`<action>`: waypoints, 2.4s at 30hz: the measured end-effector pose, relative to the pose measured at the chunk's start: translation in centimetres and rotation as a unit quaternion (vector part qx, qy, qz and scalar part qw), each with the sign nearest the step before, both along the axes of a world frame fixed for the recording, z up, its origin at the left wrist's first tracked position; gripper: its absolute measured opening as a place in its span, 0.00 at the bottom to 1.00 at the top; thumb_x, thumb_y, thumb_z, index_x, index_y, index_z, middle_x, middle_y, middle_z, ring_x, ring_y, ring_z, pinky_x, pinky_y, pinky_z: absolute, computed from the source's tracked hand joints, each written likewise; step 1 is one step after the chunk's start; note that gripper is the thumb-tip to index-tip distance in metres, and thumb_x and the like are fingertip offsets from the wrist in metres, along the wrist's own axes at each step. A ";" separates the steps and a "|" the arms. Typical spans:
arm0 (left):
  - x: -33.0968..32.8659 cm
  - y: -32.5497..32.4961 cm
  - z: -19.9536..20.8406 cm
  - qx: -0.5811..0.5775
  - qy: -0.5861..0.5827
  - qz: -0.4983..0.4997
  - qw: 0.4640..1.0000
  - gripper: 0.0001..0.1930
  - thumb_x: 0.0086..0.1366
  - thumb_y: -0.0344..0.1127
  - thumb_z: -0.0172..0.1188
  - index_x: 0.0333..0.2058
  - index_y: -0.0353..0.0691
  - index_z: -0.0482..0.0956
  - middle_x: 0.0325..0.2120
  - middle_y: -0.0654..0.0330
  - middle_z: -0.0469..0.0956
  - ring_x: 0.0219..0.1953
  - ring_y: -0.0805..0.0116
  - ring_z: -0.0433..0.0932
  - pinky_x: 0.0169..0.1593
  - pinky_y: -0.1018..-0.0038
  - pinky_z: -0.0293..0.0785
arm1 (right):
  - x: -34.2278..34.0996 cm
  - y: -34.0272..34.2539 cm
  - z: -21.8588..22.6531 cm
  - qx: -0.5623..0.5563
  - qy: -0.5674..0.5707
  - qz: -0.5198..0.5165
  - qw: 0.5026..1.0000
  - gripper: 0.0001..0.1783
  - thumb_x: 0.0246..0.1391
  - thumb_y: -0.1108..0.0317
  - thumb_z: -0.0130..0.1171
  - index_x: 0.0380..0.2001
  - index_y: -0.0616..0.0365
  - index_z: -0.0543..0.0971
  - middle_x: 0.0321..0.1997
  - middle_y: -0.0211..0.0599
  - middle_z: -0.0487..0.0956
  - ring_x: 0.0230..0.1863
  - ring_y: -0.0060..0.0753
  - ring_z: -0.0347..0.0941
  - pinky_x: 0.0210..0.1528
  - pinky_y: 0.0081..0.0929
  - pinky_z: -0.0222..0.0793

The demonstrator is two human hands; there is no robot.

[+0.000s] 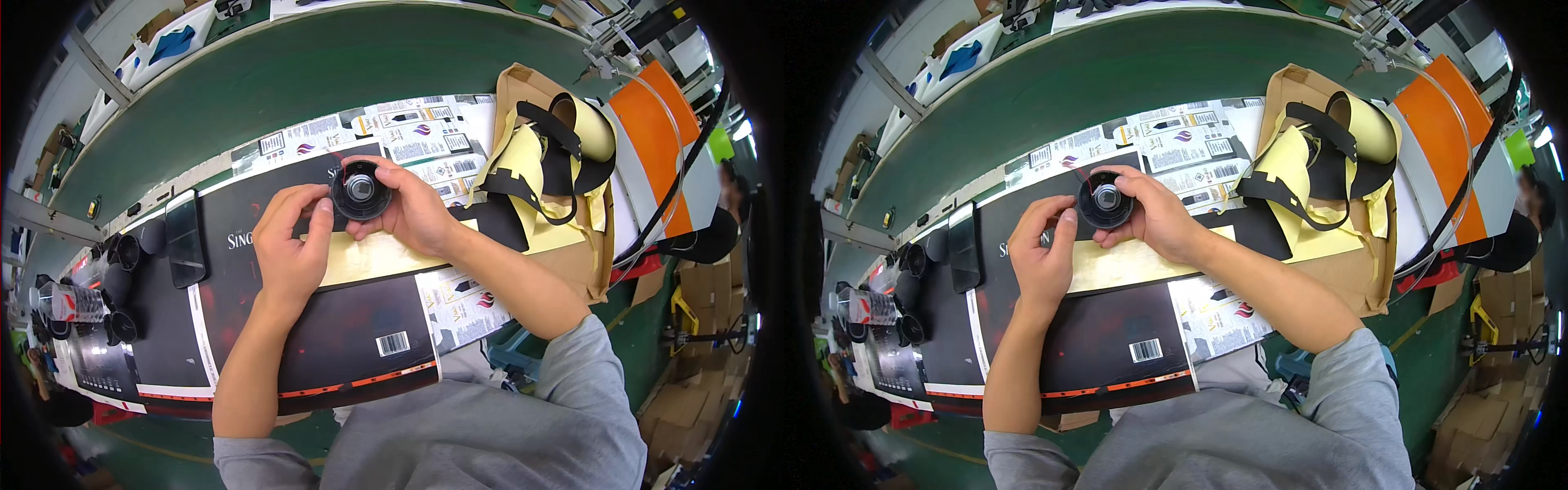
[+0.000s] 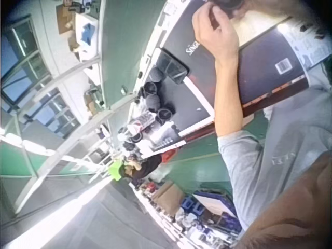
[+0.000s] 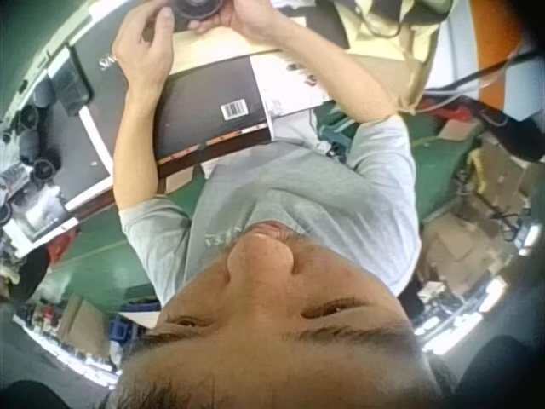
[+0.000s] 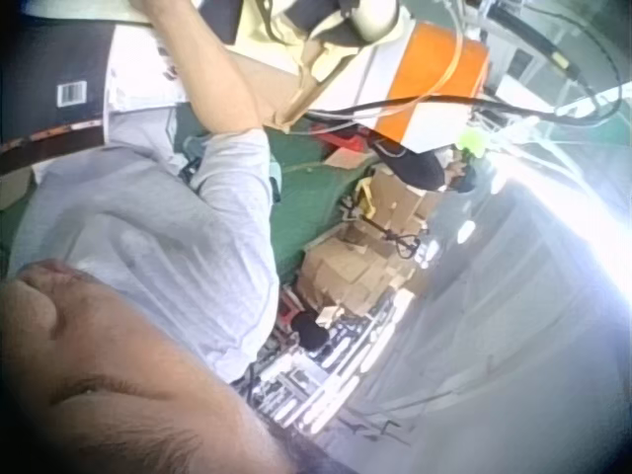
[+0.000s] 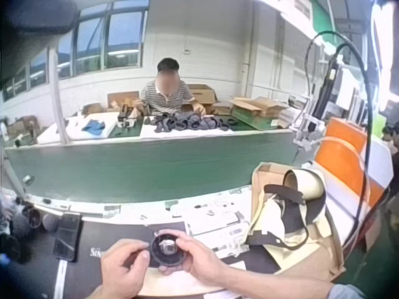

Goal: Manually assemble components of an electronic device, involving soldering, tape application, and part positioning.

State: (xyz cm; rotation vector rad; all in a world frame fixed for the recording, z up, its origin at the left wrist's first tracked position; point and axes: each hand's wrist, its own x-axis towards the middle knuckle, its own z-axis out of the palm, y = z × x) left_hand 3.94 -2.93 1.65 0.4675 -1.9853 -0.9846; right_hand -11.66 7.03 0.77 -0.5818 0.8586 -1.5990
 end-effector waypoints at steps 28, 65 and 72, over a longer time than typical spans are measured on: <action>-1.1 -0.4 -1.1 -0.166 -0.035 0.018 0.985 0.08 0.52 0.28 0.66 0.32 0.34 0.82 0.28 0.54 0.81 0.30 0.57 0.81 0.34 0.67 0.77 | 1.7 -0.2 -1.5 -0.025 0.297 -0.034 0.954 0.28 0.69 0.59 0.42 0.67 0.63 0.58 0.56 0.41 0.71 0.50 0.24 0.70 0.53 0.23 0.69; -0.8 0.6 -0.8 0.217 0.012 -0.089 0.972 0.19 0.64 0.31 0.59 0.52 0.30 0.73 0.46 0.50 0.77 0.49 0.61 0.78 0.54 0.68 0.74 | 0.5 -0.1 0.9 0.045 0.099 -0.038 0.993 0.21 0.58 0.69 0.47 0.54 0.62 0.70 0.42 0.40 0.75 0.32 0.30 0.75 0.30 0.26 0.75; -0.7 0.4 -1.2 0.171 -0.012 -0.097 0.981 0.18 0.65 0.33 0.58 0.51 0.30 0.74 0.44 0.51 0.79 0.48 0.62 0.79 0.52 0.70 0.73 | 0.5 0.2 0.8 0.042 0.143 -0.041 0.988 0.14 0.63 0.67 0.51 0.50 0.58 0.72 0.37 0.34 0.77 0.26 0.22 0.75 0.26 0.20 0.74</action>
